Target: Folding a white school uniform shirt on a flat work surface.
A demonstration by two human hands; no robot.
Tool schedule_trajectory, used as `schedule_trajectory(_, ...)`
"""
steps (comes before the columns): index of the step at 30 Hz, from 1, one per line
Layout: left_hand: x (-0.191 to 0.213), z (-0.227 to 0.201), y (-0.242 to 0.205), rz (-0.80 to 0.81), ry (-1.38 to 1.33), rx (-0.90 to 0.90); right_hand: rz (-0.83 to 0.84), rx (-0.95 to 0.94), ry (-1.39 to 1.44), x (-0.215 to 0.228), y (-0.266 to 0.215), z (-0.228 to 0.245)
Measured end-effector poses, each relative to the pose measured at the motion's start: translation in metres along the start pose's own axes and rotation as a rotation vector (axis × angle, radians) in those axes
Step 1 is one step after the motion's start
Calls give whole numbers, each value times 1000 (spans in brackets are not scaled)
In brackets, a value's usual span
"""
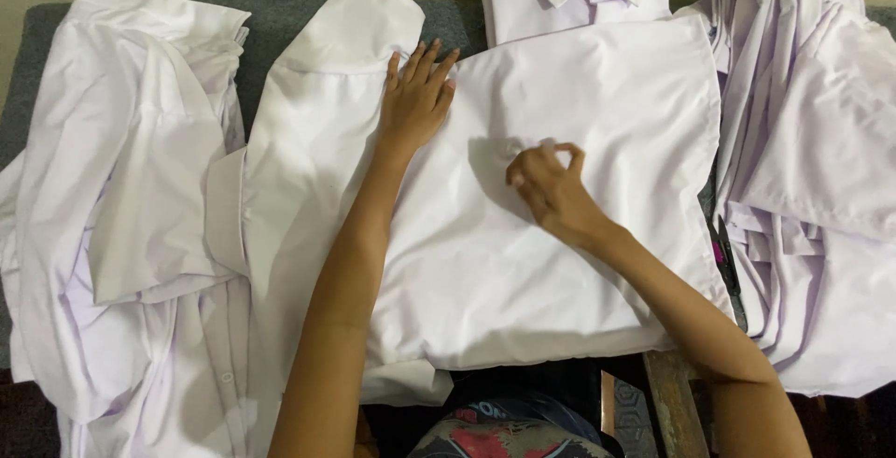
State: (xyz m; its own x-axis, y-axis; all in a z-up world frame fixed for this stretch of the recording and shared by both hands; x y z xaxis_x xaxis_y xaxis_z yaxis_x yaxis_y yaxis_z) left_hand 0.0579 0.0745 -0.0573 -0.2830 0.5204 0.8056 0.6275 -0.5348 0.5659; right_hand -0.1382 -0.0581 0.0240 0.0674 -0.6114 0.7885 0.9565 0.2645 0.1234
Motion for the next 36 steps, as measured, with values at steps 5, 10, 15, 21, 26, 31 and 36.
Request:
schedule_trajectory(5, -7, 3, 3, 127, -64, 50, 32, 261, -141, -46, -26, -3)
schedule_trajectory(10, -4, 4, 1, 109, -45, 41, 45, 586, -328, -64, -94, 27)
schedule_trajectory(15, 1, -1, 3, 57, -20, -9, 322, 144, 446, -39, -125, 32)
schedule_trajectory(21, 1, -1, 3, 121, -62, 22, 204, 187, 385, -43, -129, 20)
schedule_trajectory(26, 2, -1, 4, 149, -81, 24, 119, 115, 179, -39, -106, 32)
schedule_trajectory(31, 3, -2, 5, 175, -83, 27, 158, 232, -495, -66, -126, 32)
schedule_trajectory(36, 9, -7, 7, 219, -111, 46, 325, 314, 102, -48, -161, 74)
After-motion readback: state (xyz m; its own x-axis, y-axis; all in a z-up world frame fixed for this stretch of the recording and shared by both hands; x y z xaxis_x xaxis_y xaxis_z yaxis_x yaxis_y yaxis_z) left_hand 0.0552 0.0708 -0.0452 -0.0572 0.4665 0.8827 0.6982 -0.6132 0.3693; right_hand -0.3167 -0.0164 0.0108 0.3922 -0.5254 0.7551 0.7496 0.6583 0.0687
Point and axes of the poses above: each hand's wrist, its own y-axis towards the middle knuckle, its own x-axis out of the back of the hand, z = x × y, the point moved 8 cm from there along y, towards the middle knuckle, and after that the axes turned 6 degrees about -x, right-handed, at the moved point
